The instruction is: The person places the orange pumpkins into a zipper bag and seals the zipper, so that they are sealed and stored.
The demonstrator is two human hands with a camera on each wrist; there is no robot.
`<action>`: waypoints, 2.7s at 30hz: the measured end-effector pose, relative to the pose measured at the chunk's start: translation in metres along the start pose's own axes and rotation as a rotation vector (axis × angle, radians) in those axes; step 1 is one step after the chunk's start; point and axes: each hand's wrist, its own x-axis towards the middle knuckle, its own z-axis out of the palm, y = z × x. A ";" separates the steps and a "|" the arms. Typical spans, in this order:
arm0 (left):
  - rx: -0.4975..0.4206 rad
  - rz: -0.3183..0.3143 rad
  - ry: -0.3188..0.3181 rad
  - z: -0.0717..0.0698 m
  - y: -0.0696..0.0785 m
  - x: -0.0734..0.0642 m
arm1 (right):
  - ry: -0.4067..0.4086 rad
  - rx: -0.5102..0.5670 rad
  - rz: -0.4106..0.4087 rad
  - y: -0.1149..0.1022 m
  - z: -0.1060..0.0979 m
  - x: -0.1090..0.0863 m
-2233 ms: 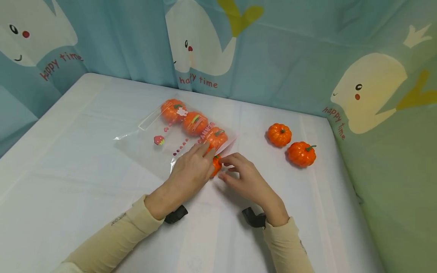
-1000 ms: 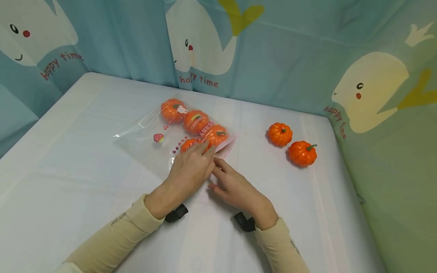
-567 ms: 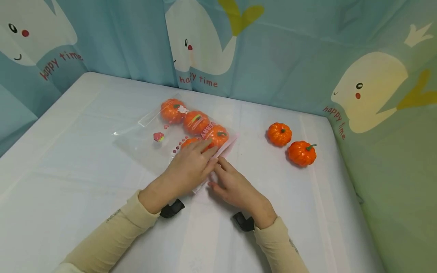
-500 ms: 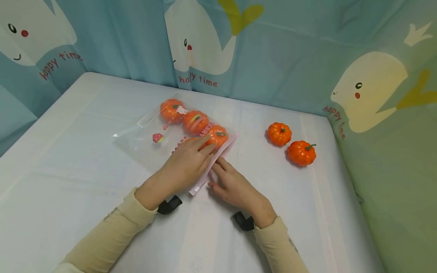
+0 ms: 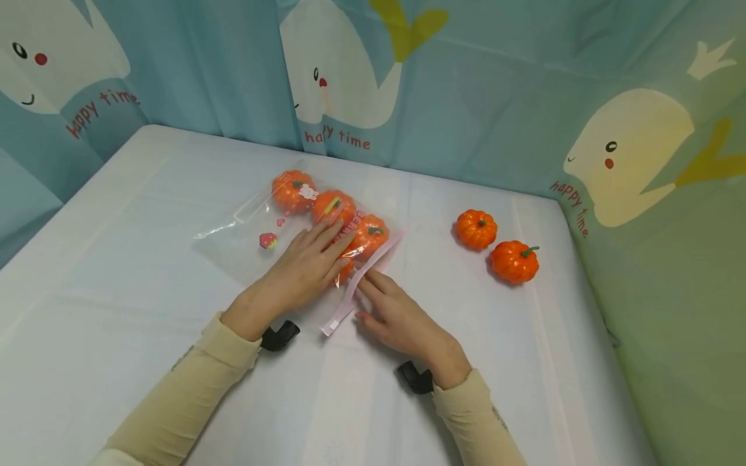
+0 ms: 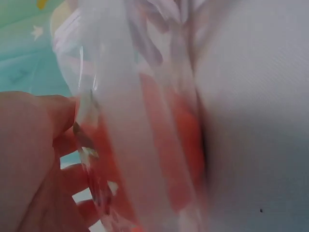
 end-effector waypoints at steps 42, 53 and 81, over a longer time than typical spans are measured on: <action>0.021 -0.017 -0.060 0.020 0.022 0.001 | 0.176 0.041 0.177 0.045 -0.051 -0.030; 0.030 0.003 -0.031 0.022 0.022 0.000 | 0.615 -0.038 0.537 0.082 -0.083 -0.069; 0.135 0.131 0.301 0.022 0.021 0.001 | 0.641 0.124 0.932 0.115 -0.072 -0.076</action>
